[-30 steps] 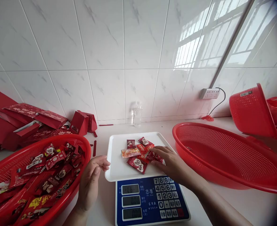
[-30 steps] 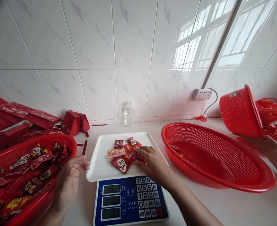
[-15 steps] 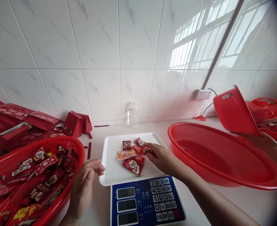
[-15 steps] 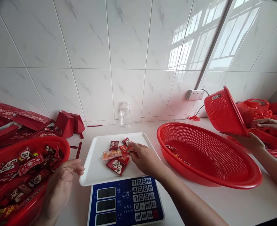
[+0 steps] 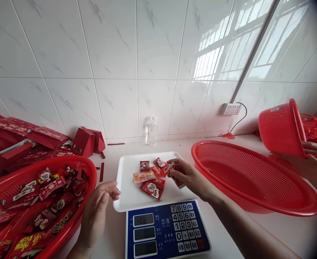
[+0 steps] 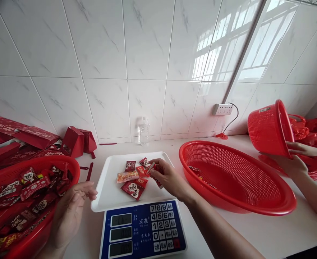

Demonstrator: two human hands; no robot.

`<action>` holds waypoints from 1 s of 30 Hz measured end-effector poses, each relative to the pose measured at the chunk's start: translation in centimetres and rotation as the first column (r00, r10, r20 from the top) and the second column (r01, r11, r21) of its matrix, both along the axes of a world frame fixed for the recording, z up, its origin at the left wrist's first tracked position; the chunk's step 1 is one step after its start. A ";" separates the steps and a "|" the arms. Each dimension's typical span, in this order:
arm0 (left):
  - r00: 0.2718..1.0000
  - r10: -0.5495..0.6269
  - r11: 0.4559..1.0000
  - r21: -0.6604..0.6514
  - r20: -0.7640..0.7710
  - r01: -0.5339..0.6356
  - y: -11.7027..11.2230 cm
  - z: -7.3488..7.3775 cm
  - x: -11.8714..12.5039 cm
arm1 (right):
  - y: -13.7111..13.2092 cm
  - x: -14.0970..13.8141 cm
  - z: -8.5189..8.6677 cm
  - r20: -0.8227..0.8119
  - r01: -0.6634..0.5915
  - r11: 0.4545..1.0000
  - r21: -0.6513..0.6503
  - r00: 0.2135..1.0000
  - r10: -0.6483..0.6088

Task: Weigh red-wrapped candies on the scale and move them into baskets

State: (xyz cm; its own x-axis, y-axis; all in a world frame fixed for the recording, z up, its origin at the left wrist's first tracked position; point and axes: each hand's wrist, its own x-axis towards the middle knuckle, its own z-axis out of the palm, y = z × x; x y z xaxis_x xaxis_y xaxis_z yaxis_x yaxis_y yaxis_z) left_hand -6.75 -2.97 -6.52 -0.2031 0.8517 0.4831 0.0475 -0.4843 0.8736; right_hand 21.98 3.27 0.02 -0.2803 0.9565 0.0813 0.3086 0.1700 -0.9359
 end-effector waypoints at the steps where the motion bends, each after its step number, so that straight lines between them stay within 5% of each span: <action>1: 1.000 0.000 1.000 0.000 -0.008 0.000 0.0 0.0 0.0 | 0.0 0.1 0.0 -0.004 -0.007 1.000 -0.008 1.000 0.007; 8: 0.998 0.007 1.000 0.013 -0.059 -0.006 0.1 0.0 -0.1 | 0.3 0.6 -0.2 0.141 -0.107 0.994 -0.004 0.984 0.106; 15: 0.995 0.024 1.000 0.002 -0.093 -0.024 -0.1 0.4 0.0 | 1.1 0.8 -1.2 0.513 -0.031 0.967 0.252 0.852 -0.107; 19: 0.995 0.028 0.999 -0.013 -0.094 -0.029 -0.2 0.6 0.2 | 1.5 1.2 -1.6 0.547 0.001 0.950 0.314 0.817 -0.182; 30: 0.995 0.010 0.999 -0.029 -0.103 -0.013 -0.3 0.4 0.4 | 1.2 0.7 -2.0 0.558 -0.130 0.937 0.323 0.826 -0.078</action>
State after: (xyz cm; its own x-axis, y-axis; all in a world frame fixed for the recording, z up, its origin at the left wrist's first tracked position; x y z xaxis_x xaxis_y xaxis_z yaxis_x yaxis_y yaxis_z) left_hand -6.37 -3.24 -6.14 -0.1639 0.8638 0.4764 0.1429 -0.4571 0.8779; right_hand 22.66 4.52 -2.03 -0.4008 0.8906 0.2149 0.7459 0.4535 -0.4878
